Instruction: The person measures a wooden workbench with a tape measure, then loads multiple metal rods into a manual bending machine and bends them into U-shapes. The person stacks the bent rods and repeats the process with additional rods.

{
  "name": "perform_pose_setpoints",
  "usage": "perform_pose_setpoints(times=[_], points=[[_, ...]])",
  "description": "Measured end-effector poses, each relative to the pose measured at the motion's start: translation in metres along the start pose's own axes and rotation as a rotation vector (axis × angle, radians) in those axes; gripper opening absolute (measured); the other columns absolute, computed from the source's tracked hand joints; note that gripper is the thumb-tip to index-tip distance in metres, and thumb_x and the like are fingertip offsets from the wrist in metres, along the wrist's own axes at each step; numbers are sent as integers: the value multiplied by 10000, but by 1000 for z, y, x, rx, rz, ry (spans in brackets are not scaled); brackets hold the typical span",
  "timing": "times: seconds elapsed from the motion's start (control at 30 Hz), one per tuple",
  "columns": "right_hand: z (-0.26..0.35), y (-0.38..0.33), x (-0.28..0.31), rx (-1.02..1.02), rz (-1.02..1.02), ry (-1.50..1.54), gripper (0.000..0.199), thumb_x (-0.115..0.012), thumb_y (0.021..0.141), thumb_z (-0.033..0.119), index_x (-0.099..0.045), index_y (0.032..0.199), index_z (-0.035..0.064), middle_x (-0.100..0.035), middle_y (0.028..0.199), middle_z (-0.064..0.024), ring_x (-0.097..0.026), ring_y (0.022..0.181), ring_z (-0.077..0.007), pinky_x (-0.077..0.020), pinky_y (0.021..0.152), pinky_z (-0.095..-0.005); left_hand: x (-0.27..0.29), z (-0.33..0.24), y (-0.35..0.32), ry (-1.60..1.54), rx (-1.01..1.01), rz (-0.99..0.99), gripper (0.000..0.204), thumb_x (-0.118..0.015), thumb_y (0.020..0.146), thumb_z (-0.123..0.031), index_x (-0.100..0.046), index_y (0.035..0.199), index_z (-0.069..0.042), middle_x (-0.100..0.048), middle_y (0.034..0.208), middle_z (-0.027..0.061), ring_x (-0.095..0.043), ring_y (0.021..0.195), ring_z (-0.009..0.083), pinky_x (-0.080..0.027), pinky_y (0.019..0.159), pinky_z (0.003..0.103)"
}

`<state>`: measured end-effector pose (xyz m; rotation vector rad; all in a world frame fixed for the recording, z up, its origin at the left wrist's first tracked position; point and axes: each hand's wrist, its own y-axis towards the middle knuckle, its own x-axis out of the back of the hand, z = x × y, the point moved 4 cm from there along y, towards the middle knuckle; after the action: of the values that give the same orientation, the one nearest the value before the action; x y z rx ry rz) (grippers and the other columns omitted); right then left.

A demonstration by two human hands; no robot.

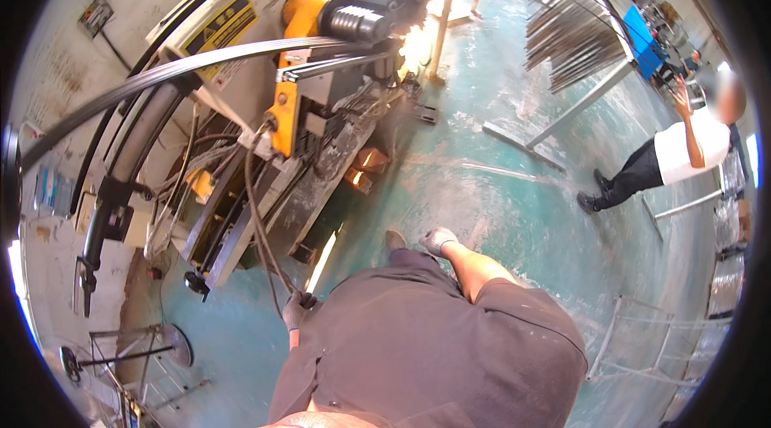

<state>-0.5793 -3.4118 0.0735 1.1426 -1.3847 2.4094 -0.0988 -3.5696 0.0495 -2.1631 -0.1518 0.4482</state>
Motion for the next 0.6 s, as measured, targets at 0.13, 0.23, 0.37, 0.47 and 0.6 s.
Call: perform_pose_setpoints(times=[0.13,0.23,0.37,0.47,0.6], points=[[-2,4,-2,-8,-19,49,530,-584,951,469,-768,1253,75,-710,1331,-205,-650,1284,-360,-484,1111,-446,-11,-11,3,-53,13,59,151,-616,1035,-150,-589,1152,-58,-702,962,168,-688,794,356,-597,691,520],[-8,-1,-1,-16,-2,36,529,-566,974,475,-769,1253,73,-712,1334,-193,-652,1282,-358,-488,1107,-448,-30,-25,-13,-9,17,117,175,-626,1040,-157,-599,1180,-54,-713,963,169,-697,780,348,-603,694,504],[-14,-15,5,-27,4,18,530,-551,989,478,-773,1241,69,-711,1335,-192,-655,1276,-361,-491,1104,-450,-68,-42,-49,180,-66,119,191,-644,1040,-157,-622,1179,-28,-733,950,163,-717,754,316,-623,697,456],[-35,-16,2,-82,11,57,560,-582,963,505,-757,1283,79,-711,1345,-191,-652,1284,-359,-484,1119,-447,-110,-59,-92,329,-151,235,194,-652,1044,-163,-652,1156,-6,-742,942,154,-728,755,288,-634,711,425],[-43,-19,10,-105,-3,82,544,-566,986,486,-744,1301,79,-691,1373,-193,-630,1308,-372,-487,1113,-452,-158,-84,-136,484,-228,482,212,-656,1046,-179,-684,1138,10,-744,988,143,-735,821,261,-629,778,403]])
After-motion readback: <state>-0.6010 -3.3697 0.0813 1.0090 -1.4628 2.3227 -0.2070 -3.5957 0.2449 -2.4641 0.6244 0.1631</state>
